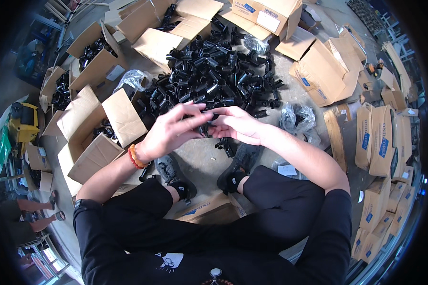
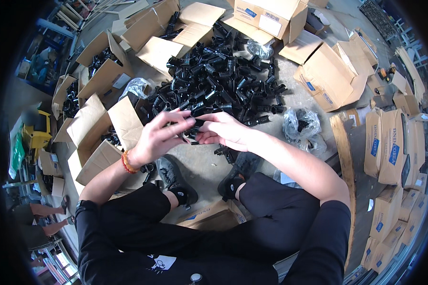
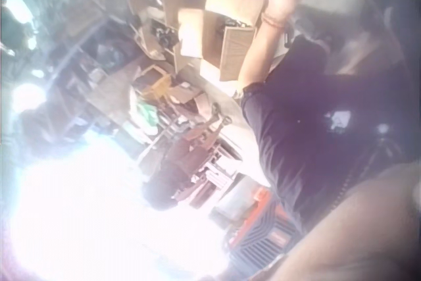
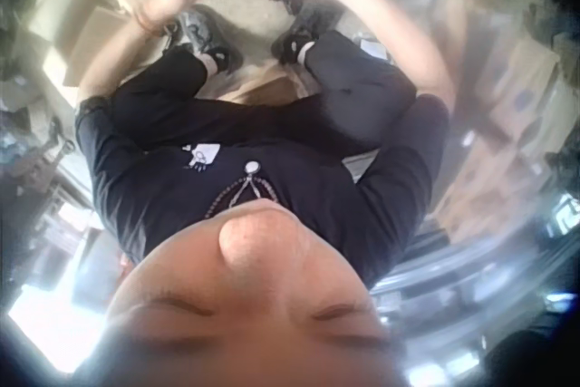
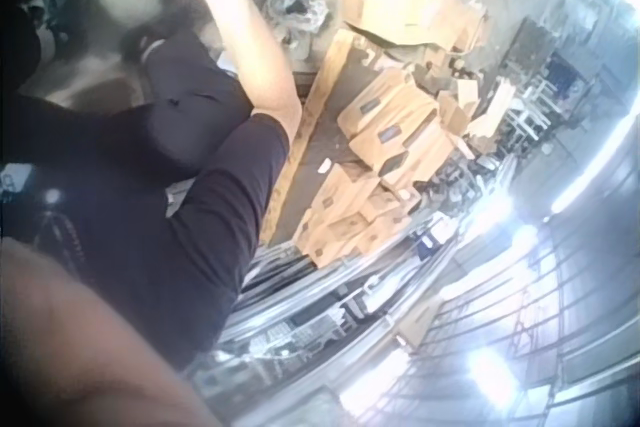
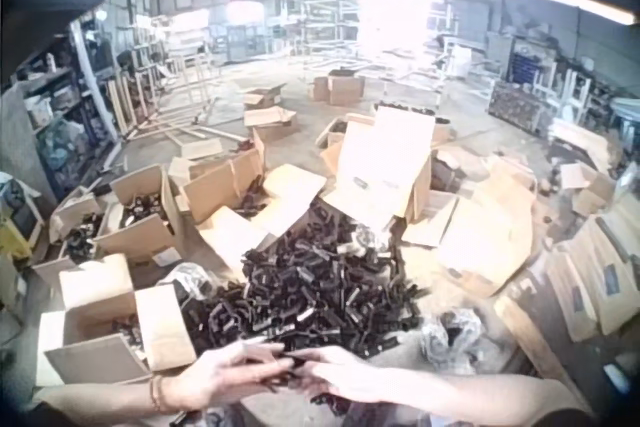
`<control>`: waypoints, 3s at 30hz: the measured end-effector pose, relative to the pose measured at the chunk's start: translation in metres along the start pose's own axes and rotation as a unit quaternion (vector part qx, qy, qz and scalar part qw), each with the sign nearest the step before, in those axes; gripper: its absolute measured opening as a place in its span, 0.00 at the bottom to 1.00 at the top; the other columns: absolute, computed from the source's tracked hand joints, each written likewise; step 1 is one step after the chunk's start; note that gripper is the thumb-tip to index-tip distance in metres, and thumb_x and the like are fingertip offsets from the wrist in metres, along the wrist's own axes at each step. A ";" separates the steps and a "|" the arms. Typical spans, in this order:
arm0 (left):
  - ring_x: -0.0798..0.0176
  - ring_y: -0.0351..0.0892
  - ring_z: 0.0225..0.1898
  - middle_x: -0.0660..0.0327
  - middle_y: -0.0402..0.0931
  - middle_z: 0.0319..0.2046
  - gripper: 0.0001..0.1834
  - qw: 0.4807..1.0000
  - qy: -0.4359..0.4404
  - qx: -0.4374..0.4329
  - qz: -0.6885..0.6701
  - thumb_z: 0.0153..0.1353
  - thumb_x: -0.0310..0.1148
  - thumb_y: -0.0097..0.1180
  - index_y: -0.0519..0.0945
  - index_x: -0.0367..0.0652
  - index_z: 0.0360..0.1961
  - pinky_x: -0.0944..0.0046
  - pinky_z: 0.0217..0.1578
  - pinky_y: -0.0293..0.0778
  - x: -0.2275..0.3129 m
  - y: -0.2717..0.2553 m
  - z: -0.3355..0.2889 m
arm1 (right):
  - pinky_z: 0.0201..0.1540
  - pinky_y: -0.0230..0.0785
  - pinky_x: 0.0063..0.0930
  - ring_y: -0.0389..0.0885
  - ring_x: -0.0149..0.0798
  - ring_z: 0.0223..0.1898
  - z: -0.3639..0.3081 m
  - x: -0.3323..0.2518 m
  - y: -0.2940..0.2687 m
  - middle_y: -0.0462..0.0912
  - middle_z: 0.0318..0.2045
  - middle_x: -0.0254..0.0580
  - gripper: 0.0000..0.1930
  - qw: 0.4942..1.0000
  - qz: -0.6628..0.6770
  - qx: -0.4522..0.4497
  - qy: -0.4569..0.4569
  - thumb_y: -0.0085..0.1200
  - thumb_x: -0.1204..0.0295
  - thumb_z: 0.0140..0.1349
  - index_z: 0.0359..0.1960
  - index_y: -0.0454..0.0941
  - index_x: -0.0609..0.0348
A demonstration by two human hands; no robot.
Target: The person picks up black plastic components from one box, holds them up for inspection, and places them into different cardboard boxes or onto the floor.
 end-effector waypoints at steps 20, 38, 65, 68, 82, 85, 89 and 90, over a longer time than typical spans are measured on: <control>0.59 0.80 0.54 0.58 0.80 0.51 0.24 0.963 0.206 -0.102 0.143 0.50 0.33 0.63 0.81 0.44 0.52 0.56 0.54 0.73 0.050 0.001 -0.010 | 0.56 0.70 0.43 0.78 0.47 0.51 -0.020 0.047 0.027 0.77 0.51 0.49 0.46 0.952 0.106 -0.215 0.190 0.31 0.28 0.62 0.55 0.73 0.62; 0.47 0.57 0.69 0.47 0.57 0.66 0.41 0.992 -0.042 0.056 -0.104 0.53 0.36 0.70 0.64 0.41 0.66 0.47 0.65 0.61 0.035 -0.005 -0.010 | 0.48 0.81 0.37 0.83 0.36 0.47 -0.020 -0.014 0.030 0.81 0.46 0.41 0.18 0.996 0.050 0.008 -0.077 0.51 0.60 0.71 0.53 0.73 0.61; 0.71 0.80 0.45 0.60 0.82 0.44 0.26 0.843 -0.355 0.108 -0.391 0.61 0.27 0.64 0.72 0.34 0.60 0.69 0.47 0.77 0.013 0.027 -0.022 | 0.49 0.69 0.20 0.78 0.24 0.41 -0.013 -0.018 0.044 0.83 0.39 0.35 0.18 0.945 -0.214 0.154 -0.192 0.64 0.65 0.62 0.48 0.81 0.64; 0.69 0.81 0.47 0.60 0.81 0.45 0.21 0.844 -0.362 0.101 -0.382 0.62 0.25 0.62 0.74 0.34 0.56 0.69 0.48 0.78 0.016 0.026 -0.018 | 0.46 0.69 0.24 0.75 0.26 0.40 -0.015 -0.017 0.050 0.80 0.35 0.31 0.20 0.932 -0.243 0.161 -0.214 0.69 0.61 0.56 0.46 0.84 0.59; 0.73 0.79 0.45 0.61 0.82 0.43 0.20 0.936 -0.274 0.064 -0.214 0.60 0.26 0.64 0.79 0.35 0.54 0.67 0.50 0.78 0.021 0.011 -0.014 | 0.41 0.79 0.23 0.83 0.28 0.38 -0.028 -0.024 0.049 0.85 0.39 0.36 0.27 0.885 -0.318 0.094 -0.326 0.71 0.73 0.51 0.55 0.80 0.54; 0.72 0.81 0.41 0.59 0.83 0.38 0.18 0.959 -0.238 0.061 -0.139 0.59 0.27 0.65 0.80 0.35 0.51 0.67 0.44 0.80 0.022 0.008 -0.011 | 0.42 0.80 0.24 0.83 0.27 0.40 -0.027 -0.026 0.049 0.83 0.42 0.37 0.29 0.888 -0.317 0.073 -0.326 0.70 0.74 0.51 0.58 0.78 0.54; 0.69 0.83 0.37 0.57 0.84 0.39 0.20 0.964 -0.238 0.048 -0.110 0.56 0.27 0.68 0.81 0.38 0.50 0.67 0.39 0.80 0.023 0.003 -0.012 | 0.43 0.80 0.25 0.83 0.28 0.41 -0.028 -0.026 0.052 0.82 0.43 0.38 0.29 0.860 -0.353 0.062 -0.363 0.70 0.73 0.51 0.57 0.78 0.56; 0.68 0.84 0.35 0.57 0.84 0.39 0.21 0.965 -0.228 0.058 -0.116 0.54 0.28 0.69 0.82 0.40 0.51 0.67 0.37 0.80 0.019 0.003 -0.013 | 0.43 0.80 0.25 0.83 0.28 0.41 -0.027 -0.026 0.053 0.82 0.44 0.38 0.29 0.862 -0.354 0.062 -0.358 0.70 0.73 0.51 0.57 0.78 0.56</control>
Point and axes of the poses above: each hand's wrist, its own z-axis towards the middle knuckle, its own y-axis out of the palm, x = y × z, the point moved 2 cm from there along z, towards the middle knuckle
